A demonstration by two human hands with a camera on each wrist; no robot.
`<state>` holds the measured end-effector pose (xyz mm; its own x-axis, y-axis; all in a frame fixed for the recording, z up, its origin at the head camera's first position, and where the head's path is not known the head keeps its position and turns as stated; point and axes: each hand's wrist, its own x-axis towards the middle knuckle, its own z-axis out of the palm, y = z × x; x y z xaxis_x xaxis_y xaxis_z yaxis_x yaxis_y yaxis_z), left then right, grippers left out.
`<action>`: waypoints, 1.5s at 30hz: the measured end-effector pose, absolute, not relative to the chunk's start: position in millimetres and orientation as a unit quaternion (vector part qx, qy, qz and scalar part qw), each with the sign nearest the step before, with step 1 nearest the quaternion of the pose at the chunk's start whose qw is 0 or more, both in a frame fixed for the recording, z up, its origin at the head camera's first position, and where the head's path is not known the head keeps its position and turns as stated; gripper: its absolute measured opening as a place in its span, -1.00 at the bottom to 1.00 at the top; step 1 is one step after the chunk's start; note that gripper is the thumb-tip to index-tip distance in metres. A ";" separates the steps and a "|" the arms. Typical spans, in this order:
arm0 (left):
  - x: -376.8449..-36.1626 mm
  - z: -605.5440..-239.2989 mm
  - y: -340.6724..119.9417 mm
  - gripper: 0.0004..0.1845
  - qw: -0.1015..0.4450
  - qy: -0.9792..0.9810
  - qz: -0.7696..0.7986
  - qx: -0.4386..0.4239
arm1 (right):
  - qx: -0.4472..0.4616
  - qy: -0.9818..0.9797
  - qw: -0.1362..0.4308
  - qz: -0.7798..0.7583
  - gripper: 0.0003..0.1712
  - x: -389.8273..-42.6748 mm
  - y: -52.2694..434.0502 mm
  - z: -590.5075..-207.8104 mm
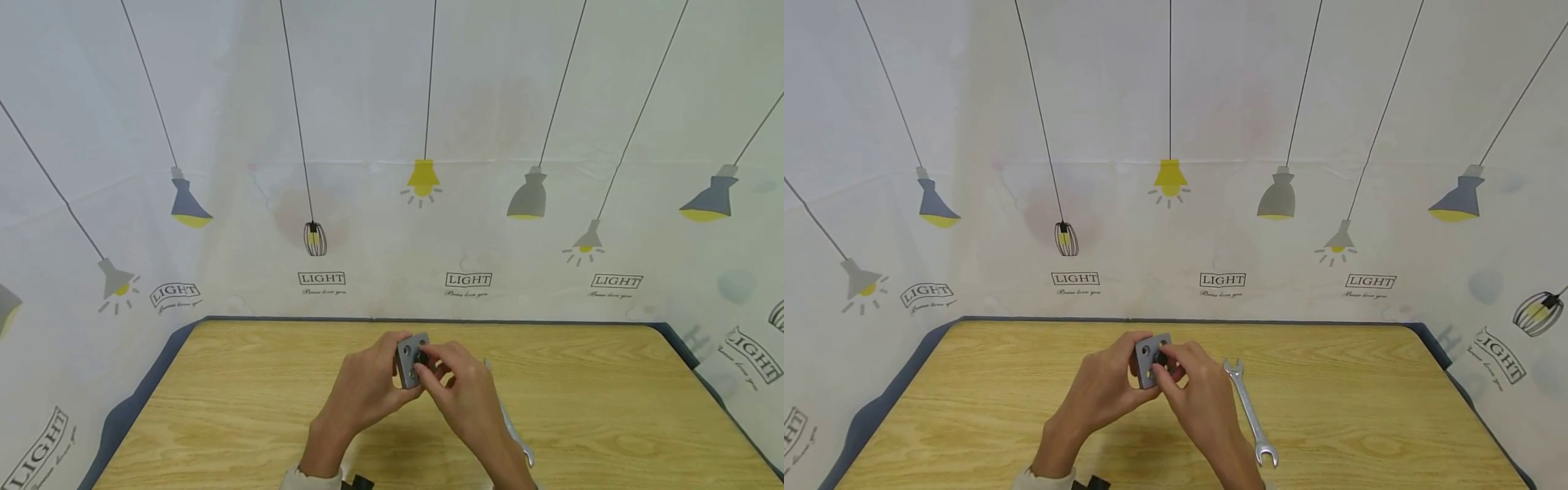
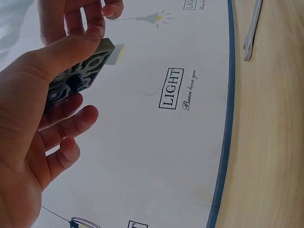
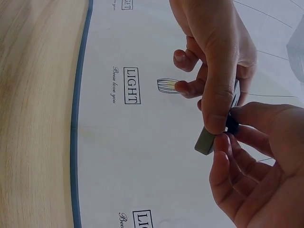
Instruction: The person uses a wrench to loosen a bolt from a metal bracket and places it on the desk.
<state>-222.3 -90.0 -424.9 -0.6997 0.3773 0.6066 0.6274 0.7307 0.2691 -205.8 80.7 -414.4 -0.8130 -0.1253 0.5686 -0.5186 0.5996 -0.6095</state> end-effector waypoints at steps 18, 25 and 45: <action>-222.1 -425.3 -90.9 -0.27 0.257 -0.893 -0.241 -0.280 | 0.180 -0.870 0.210 0.407 -0.73 -204.8 80.5 -413.9; -222.0 -424.4 -92.1 -0.29 0.260 -0.890 -0.245 -0.283 | 0.172 -0.864 0.190 0.434 -0.71 -204.0 82.5 -412.5; -219.5 -422.0 -88.7 -0.29 0.257 -0.879 -0.264 -0.303 | 0.157 -0.849 0.212 0.458 -0.85 -205.9 83.5 -413.8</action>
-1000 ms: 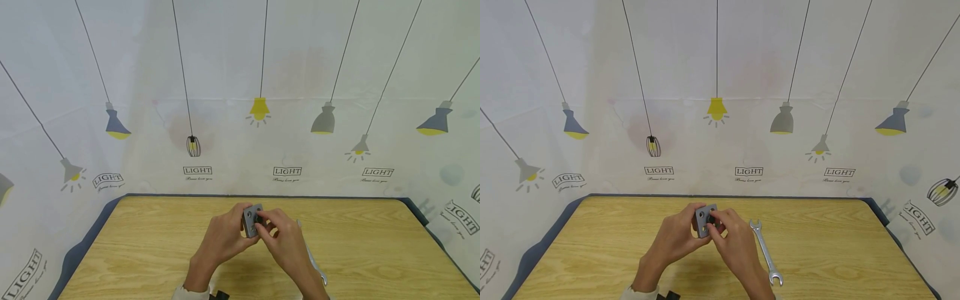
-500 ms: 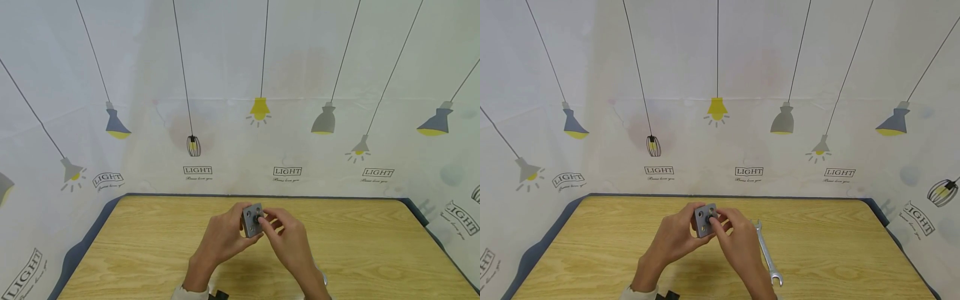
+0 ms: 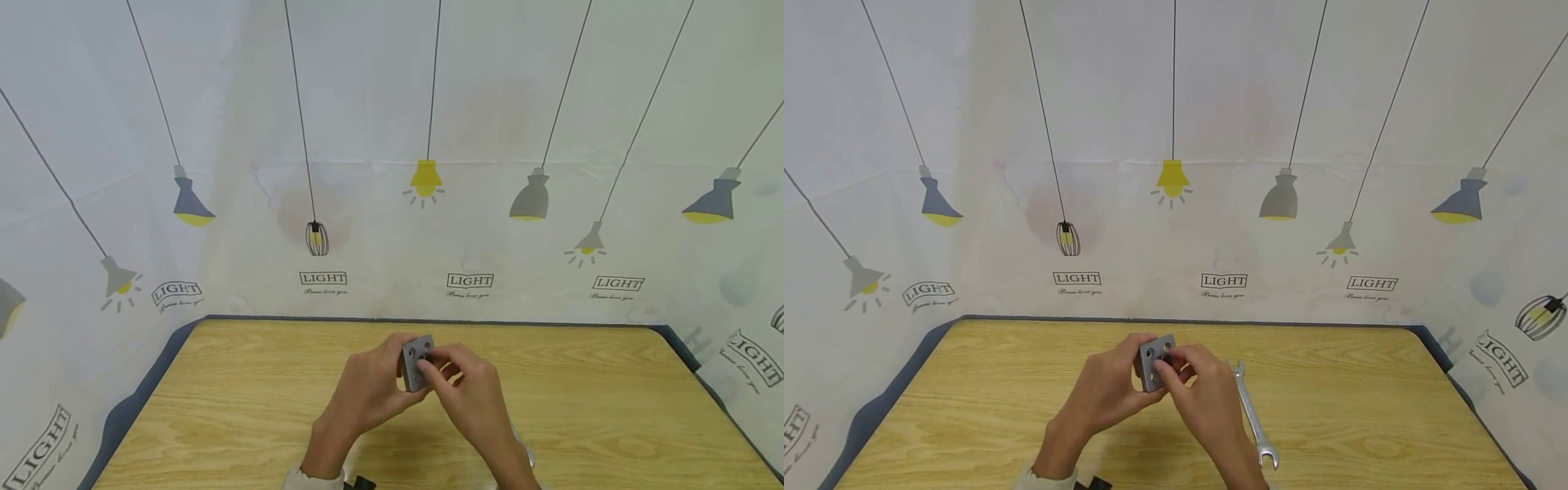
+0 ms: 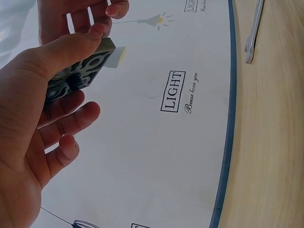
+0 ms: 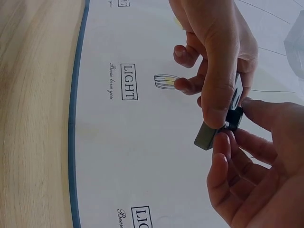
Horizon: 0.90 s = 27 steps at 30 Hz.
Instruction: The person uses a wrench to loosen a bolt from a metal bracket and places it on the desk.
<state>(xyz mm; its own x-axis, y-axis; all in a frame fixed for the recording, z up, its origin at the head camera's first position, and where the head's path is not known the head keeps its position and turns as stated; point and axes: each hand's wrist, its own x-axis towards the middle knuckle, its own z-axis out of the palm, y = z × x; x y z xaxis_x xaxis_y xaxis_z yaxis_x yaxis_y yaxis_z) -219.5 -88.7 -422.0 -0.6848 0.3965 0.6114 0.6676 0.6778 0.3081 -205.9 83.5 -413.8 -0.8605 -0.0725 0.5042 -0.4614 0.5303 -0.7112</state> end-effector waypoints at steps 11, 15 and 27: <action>-219.8 -422.8 -89.7 -0.29 0.254 -0.880 -0.265 -0.302 | 0.156 -0.856 0.209 0.446 -0.85 -205.6 82.5 -412.7; -219.8 -422.8 -89.9 -0.28 0.255 -0.882 -0.257 -0.300 | 0.160 -0.857 0.210 0.442 -0.84 -205.4 82.2 -412.2; -220.0 -422.2 -90.5 -0.26 0.254 -0.888 -0.244 -0.296 | 0.173 -0.859 0.202 0.438 -0.80 -204.6 84.1 -412.2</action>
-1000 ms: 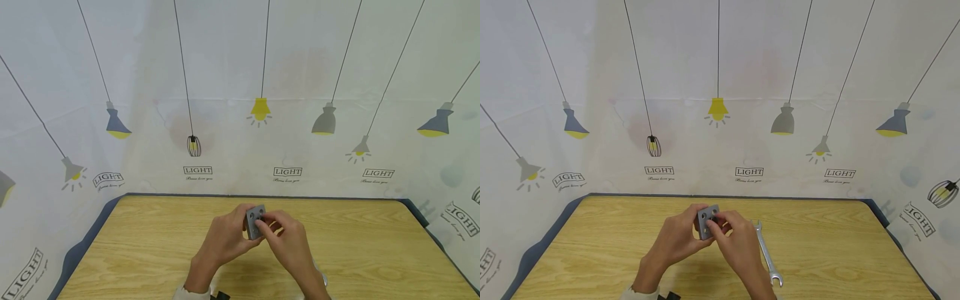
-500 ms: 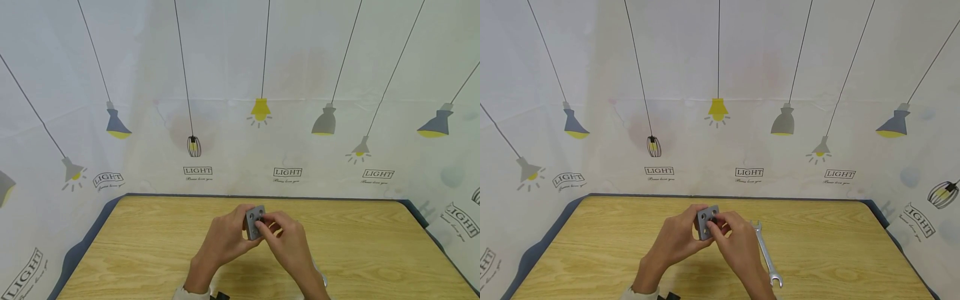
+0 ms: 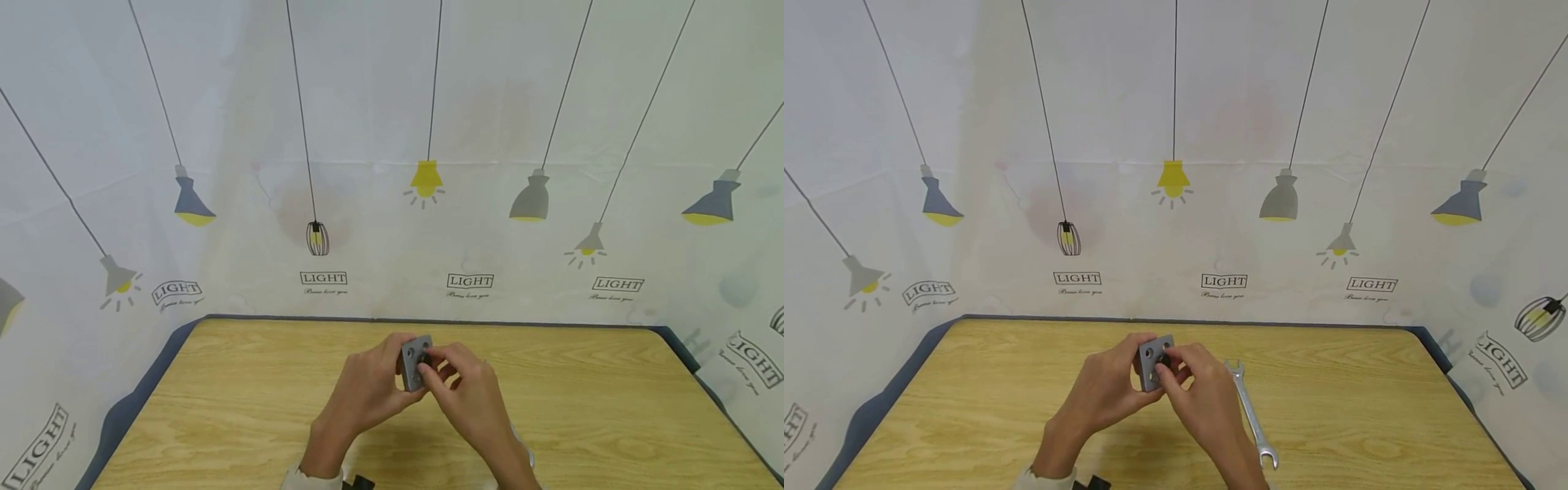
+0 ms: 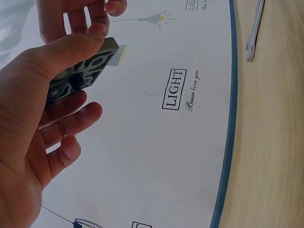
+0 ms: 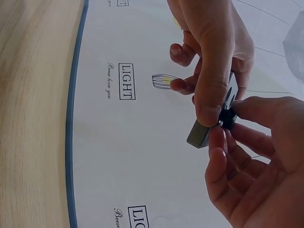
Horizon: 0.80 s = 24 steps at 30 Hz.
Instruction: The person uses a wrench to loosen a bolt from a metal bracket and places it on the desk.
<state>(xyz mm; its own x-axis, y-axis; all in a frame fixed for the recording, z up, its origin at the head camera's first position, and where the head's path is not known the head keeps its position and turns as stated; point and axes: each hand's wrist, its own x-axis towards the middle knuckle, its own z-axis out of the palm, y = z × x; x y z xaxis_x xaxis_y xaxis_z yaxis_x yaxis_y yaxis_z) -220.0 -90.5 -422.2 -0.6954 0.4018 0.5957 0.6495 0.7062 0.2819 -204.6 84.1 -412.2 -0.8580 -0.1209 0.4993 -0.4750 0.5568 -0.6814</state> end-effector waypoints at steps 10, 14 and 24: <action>-220.8 -422.5 -90.5 -0.29 0.255 -0.889 -0.243 -0.293 | 0.185 -0.865 0.194 0.425 -0.75 -203.1 85.5 -410.4; -220.6 -422.1 -90.7 -0.29 0.259 -0.888 -0.241 -0.292 | 0.187 -0.866 0.195 0.420 -0.74 -202.7 85.6 -409.8; -220.1 -421.1 -91.3 -0.26 0.248 -0.892 -0.243 -0.289 | 0.187 -0.869 0.185 0.420 -0.68 -201.5 85.9 -407.6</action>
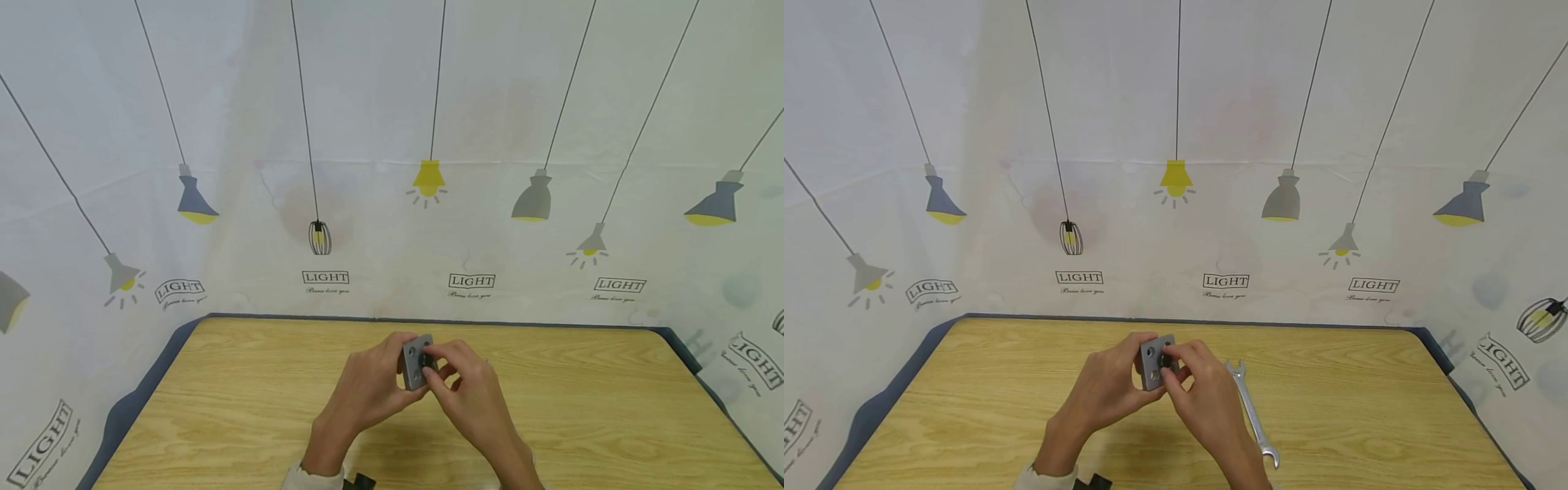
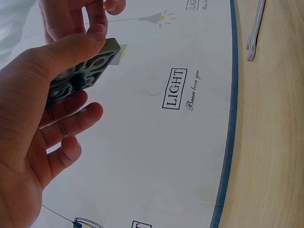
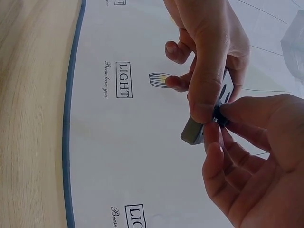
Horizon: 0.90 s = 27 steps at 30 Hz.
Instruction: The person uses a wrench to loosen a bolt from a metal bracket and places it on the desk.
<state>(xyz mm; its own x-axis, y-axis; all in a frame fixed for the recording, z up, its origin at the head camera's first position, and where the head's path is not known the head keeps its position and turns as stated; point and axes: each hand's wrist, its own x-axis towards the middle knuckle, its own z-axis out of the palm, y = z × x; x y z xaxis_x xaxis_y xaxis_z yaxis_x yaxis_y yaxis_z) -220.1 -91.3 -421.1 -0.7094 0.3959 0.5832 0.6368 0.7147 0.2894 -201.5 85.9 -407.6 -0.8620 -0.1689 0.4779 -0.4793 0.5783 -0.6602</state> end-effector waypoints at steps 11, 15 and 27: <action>-220.0 -420.8 -90.9 -0.26 0.241 -0.895 -0.241 -0.288 | 0.204 -0.866 0.205 0.407 -0.63 -202.3 86.1 -407.6; -219.6 -420.7 -90.6 -0.26 0.240 -0.895 -0.242 -0.288 | 0.202 -0.869 0.205 0.403 -0.61 -201.7 86.0 -407.0; -218.9 -419.5 -91.5 -0.22 0.237 -0.895 -0.248 -0.285 | 0.186 -0.868 0.185 0.421 -0.51 -201.8 91.9 -405.9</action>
<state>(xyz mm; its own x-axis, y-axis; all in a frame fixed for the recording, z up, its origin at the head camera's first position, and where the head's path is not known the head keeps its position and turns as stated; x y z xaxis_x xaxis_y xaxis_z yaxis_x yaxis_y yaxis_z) -218.9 -91.5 -419.5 -0.7247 0.3924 0.5664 0.6281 0.7143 0.3087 -201.8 91.9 -405.9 -0.8623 -0.1666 0.4782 -0.4784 0.5772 -0.6617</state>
